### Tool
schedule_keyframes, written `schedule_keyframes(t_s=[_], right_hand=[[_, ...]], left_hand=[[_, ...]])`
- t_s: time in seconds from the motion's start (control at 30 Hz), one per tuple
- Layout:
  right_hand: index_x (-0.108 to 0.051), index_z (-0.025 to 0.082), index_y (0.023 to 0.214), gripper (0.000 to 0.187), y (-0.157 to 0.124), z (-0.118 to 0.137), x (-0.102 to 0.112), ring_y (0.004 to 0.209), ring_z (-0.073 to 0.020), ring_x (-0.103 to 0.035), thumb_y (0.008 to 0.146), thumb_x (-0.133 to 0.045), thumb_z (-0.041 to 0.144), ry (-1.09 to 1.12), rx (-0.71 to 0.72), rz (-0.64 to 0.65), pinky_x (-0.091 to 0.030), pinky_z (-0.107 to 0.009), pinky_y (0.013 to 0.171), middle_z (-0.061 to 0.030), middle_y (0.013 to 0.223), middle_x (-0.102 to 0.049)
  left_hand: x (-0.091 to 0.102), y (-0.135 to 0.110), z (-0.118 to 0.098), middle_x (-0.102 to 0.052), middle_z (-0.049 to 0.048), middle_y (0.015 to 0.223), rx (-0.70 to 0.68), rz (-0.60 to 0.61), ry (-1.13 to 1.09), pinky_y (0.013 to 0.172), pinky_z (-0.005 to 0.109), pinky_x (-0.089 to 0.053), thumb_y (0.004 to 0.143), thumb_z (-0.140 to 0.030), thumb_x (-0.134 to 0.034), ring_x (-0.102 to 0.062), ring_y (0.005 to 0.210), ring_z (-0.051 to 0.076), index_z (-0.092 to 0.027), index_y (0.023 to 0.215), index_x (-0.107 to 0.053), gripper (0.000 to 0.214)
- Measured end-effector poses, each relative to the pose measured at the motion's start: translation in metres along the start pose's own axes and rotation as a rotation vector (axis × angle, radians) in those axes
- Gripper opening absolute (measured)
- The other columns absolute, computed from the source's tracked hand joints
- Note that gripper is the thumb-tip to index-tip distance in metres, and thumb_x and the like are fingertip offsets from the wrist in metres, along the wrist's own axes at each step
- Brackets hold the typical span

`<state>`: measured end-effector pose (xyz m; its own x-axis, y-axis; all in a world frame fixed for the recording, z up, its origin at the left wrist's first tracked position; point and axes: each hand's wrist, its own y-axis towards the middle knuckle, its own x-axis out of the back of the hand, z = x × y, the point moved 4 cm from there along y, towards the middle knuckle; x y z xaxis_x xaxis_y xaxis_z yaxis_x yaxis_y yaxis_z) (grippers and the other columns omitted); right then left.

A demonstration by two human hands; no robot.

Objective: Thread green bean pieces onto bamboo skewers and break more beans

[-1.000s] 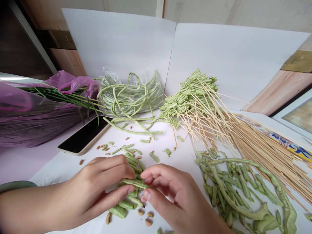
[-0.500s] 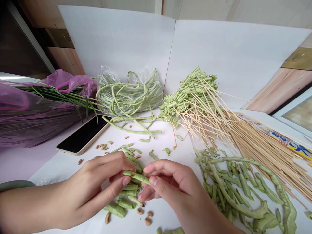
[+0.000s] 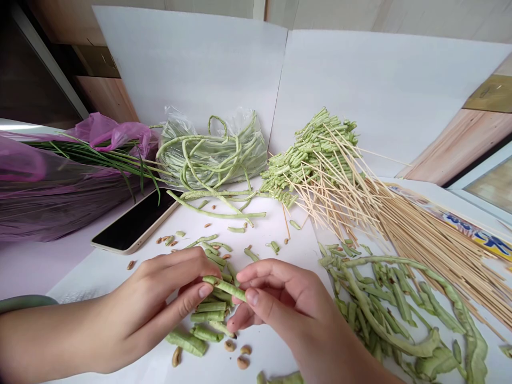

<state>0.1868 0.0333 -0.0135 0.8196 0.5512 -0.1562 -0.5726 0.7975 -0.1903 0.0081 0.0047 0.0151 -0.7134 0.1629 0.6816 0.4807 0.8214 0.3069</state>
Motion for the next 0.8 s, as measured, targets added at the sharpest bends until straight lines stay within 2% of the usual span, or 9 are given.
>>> schedule_keyframes(t_s=[0.3, 0.4, 0.53, 0.67, 0.8], right_hand=[[-0.070, 0.022, 0.089, 0.017, 0.002, 0.001, 0.002, 0.073, -0.0163, -0.071, 0.083, -0.073, 0.038, 0.028, 0.005, -0.020, -0.058, -0.028, 0.074, -0.0013, 0.076, -0.071], [-0.071, 0.022, 0.083, 0.019, 0.004, 0.001, 0.000, 0.070, -0.0157, -0.072, 0.077, -0.079, 0.039, 0.114, -0.007, -0.032, -0.059, -0.028, 0.071, 0.0005, 0.077, -0.068], [-0.070, 0.021, 0.078, 0.021, 0.006, 0.001, -0.005, 0.068, -0.0158, -0.071, 0.073, -0.083, 0.036, 0.231, -0.026, -0.015, -0.060, -0.035, 0.076, 0.0029, 0.073, -0.065], [-0.068, 0.019, 0.081, 0.022, 0.005, 0.000, -0.004, 0.070, -0.0168, -0.071, 0.077, -0.079, 0.037, 0.174, -0.029, 0.003, -0.059, -0.034, 0.075, 0.0017, 0.069, -0.066], [-0.066, 0.017, 0.085, 0.023, 0.005, 0.003, -0.001, 0.070, -0.0164, -0.072, 0.079, -0.078, 0.036, 0.131, -0.012, 0.015, -0.058, -0.032, 0.074, 0.0007, 0.073, -0.066]], left_hand=[[-0.001, 0.000, 0.002, -0.055, 0.0029, 0.078, 0.003, 0.026, -0.031, 0.065, 0.023, -0.043, 0.098, -0.018, -0.039, -0.054, 0.070, 0.014, -0.016, 0.095, -0.062, 0.023], [-0.002, 0.000, 0.002, -0.056, 0.0036, 0.078, -0.003, 0.045, -0.054, 0.065, 0.023, -0.043, 0.098, -0.018, -0.039, -0.054, 0.070, 0.014, -0.016, 0.092, -0.062, 0.024], [-0.005, 0.000, 0.002, -0.055, 0.0032, 0.075, -0.019, 0.067, -0.087, 0.062, 0.023, -0.042, 0.098, -0.018, -0.039, -0.052, 0.066, 0.014, -0.016, 0.085, -0.061, 0.026], [-0.010, -0.002, 0.003, -0.054, 0.0023, 0.071, -0.018, 0.093, -0.076, 0.061, 0.023, -0.042, 0.097, -0.019, -0.040, -0.053, 0.064, 0.014, -0.017, 0.078, -0.059, 0.027], [-0.012, -0.003, 0.005, -0.056, 0.0023, 0.073, 0.007, 0.097, -0.084, 0.060, 0.022, -0.043, 0.098, -0.022, -0.040, -0.054, 0.064, 0.014, -0.018, 0.082, -0.061, 0.027]])
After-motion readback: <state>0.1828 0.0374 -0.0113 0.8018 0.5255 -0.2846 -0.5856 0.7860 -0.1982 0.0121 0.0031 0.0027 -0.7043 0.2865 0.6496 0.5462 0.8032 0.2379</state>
